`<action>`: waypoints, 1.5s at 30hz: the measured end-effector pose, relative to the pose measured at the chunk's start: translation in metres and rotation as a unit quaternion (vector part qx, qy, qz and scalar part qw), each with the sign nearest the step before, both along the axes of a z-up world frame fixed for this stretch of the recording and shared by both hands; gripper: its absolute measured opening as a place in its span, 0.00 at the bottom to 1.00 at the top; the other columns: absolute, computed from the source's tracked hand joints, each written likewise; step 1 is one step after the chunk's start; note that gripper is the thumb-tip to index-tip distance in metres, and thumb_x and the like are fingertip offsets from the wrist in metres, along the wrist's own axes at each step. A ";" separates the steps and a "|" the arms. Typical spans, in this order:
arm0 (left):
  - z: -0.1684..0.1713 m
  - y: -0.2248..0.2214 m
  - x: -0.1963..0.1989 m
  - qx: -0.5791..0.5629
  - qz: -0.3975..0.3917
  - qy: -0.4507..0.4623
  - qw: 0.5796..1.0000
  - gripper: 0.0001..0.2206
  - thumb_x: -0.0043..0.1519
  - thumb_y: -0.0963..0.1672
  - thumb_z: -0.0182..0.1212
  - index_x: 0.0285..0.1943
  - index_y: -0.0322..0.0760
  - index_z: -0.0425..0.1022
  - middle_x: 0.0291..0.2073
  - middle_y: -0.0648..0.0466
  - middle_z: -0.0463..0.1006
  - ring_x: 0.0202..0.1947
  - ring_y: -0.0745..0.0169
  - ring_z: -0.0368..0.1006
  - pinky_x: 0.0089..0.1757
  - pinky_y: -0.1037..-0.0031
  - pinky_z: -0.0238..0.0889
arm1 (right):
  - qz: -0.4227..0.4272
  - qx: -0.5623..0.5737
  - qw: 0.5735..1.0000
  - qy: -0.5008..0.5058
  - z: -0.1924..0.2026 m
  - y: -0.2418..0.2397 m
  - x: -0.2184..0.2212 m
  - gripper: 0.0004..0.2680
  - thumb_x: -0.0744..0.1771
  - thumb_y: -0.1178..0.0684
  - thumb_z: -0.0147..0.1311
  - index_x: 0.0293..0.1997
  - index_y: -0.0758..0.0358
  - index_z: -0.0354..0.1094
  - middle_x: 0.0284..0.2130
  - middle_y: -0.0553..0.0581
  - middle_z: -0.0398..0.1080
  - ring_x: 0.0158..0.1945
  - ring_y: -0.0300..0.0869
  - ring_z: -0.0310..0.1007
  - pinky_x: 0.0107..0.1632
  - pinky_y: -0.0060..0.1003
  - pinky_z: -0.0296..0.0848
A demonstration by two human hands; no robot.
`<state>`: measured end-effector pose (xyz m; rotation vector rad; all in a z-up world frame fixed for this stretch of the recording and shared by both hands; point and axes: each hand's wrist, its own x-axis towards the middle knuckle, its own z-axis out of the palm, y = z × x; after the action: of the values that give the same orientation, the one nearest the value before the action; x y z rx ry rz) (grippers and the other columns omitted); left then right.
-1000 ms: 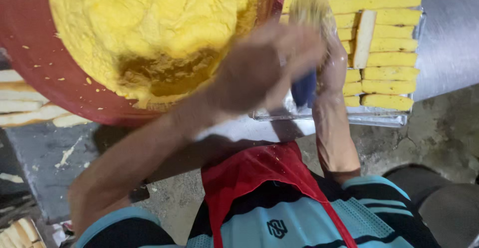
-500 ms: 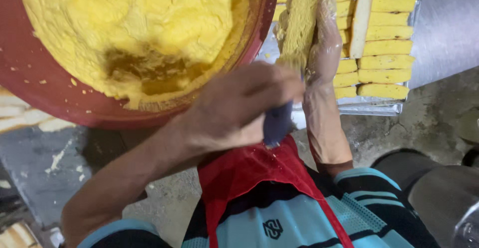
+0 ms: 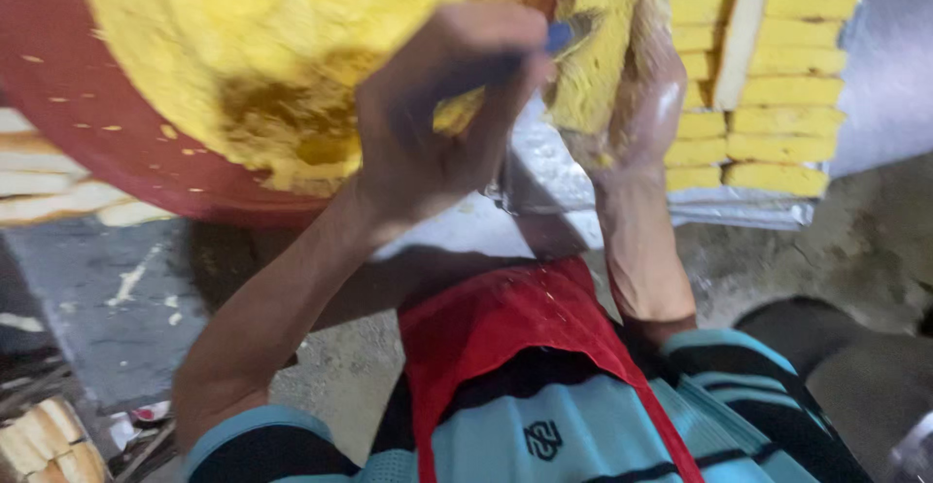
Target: The person applies a yellow spread to bread slices using a brush and arranges them on a metal tray.
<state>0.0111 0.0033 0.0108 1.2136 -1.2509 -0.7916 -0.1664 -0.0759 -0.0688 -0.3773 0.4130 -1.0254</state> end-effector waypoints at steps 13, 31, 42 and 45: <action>-0.022 -0.035 0.058 -0.104 -0.098 -0.140 0.980 0.03 0.70 0.39 0.62 0.50 0.33 0.74 0.43 0.53 0.79 0.41 0.62 0.81 0.40 0.73 0.76 | 0.030 -0.051 0.987 0.150 0.009 0.021 0.000 0.17 0.72 0.45 0.37 0.67 0.59 0.59 0.49 0.59 0.73 0.41 0.42 0.75 0.43 0.36 0.79; -0.109 -0.027 0.086 0.163 -0.023 -0.077 0.983 0.06 0.67 0.44 0.65 0.45 0.36 0.81 0.34 0.56 0.84 0.36 0.68 0.84 0.39 0.69 0.80 | -0.066 0.044 0.989 0.129 -0.071 -0.024 -0.101 0.12 0.75 0.59 0.53 0.63 0.76 0.58 0.42 0.67 0.67 0.37 0.49 0.73 0.41 0.36 0.78; 0.026 -0.021 0.054 0.042 -0.096 0.171 0.980 0.07 0.74 0.42 0.63 0.52 0.29 0.77 0.39 0.51 0.81 0.42 0.67 0.82 0.45 0.76 0.83 | 0.027 -0.027 0.996 -0.086 0.008 -0.018 -0.032 0.24 0.70 0.40 0.48 0.73 0.62 0.54 0.62 0.71 0.65 0.66 0.56 0.65 0.61 0.57 0.74; 0.047 -0.024 0.040 -0.019 -0.095 0.132 0.986 0.06 0.76 0.41 0.64 0.54 0.27 0.77 0.41 0.51 0.82 0.41 0.69 0.80 0.44 0.80 0.80 | 0.004 -0.002 0.993 -0.116 0.012 -0.015 -0.032 0.20 0.73 0.41 0.43 0.71 0.65 0.54 0.59 0.67 0.66 0.61 0.56 0.67 0.58 0.56 0.76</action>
<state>0.0513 -0.0210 0.0574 0.9316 -1.1672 -1.0279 -0.1982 -0.0909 -0.0568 -0.2586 0.2003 -1.0495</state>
